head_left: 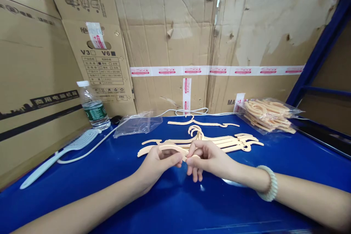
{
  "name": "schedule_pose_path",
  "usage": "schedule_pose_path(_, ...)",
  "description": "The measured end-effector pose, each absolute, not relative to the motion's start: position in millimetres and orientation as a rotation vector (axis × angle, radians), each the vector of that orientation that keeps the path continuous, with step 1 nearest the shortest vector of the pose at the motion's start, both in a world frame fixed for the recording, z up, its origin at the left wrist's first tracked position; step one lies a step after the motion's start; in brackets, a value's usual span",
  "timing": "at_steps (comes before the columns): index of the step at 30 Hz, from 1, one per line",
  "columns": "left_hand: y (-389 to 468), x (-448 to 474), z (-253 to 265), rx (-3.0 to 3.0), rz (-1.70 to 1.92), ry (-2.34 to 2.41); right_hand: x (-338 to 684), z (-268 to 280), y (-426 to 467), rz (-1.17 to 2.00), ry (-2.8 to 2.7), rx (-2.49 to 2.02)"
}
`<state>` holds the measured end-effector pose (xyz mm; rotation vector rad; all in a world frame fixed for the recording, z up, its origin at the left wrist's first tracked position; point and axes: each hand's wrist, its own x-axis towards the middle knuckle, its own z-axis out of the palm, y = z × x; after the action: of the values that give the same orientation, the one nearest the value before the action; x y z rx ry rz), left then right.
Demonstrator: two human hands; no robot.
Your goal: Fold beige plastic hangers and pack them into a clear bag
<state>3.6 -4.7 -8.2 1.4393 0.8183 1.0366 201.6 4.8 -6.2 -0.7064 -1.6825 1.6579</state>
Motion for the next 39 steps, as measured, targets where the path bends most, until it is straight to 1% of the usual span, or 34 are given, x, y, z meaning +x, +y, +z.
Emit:
schedule_pose_path(4,-7.8,7.3,-7.7,1.431,0.982,0.805,199.8,-3.5,5.3,1.666,-1.708,-0.643)
schedule_pose_path(6,-7.7,8.6,-6.4,1.361,1.008,0.789,206.0,2.9,15.0,1.588,-1.770,-0.666)
schedule_pose_path(8,-7.2,9.1,-4.4,1.263,1.054,0.778,220.0,10.8,34.8,1.354,-1.870,-0.769)
schedule_pose_path(10,-6.9,9.0,-2.7,1.189,1.085,0.780,240.6,16.8,62.3,0.859,-1.992,-0.961)
schedule_pose_path(11,-7.0,8.7,-2.1,1.172,1.087,0.786,252.2,18.2,76.9,0.744,-2.006,-1.007)
schedule_pose_path(15,-7.7,7.2,-0.1,1.201,1.089,0.826,291.0,12.4,121.0,0.447,-2.092,-1.125)
schedule_pose_path(19,-6.4,5.2,2.2,1.231,1.156,0.806,301.2,-1.3,134.3,0.258,-2.210,-1.175)
schedule_pose_path(24,2.2,0.2,0.7,1.092,1.263,0.760,294.6,-3.7,133.9,0.111,-2.316,-1.159)
schedule_pose_path(31,14.9,-9.1,-1.5,0.906,1.371,0.743,298.7,22.2,114.5,0.005,-2.300,-1.075)
schedule_pose_path(35,19.8,-11.9,1.7,0.875,1.420,0.726,305.5,26.4,94.4,0.022,-2.199,-1.026)
schedule_pose_path(39,25.0,-13.7,3.0,0.872,1.426,0.721,313.9,13.8,78.1,0.075,-2.035,-0.970)
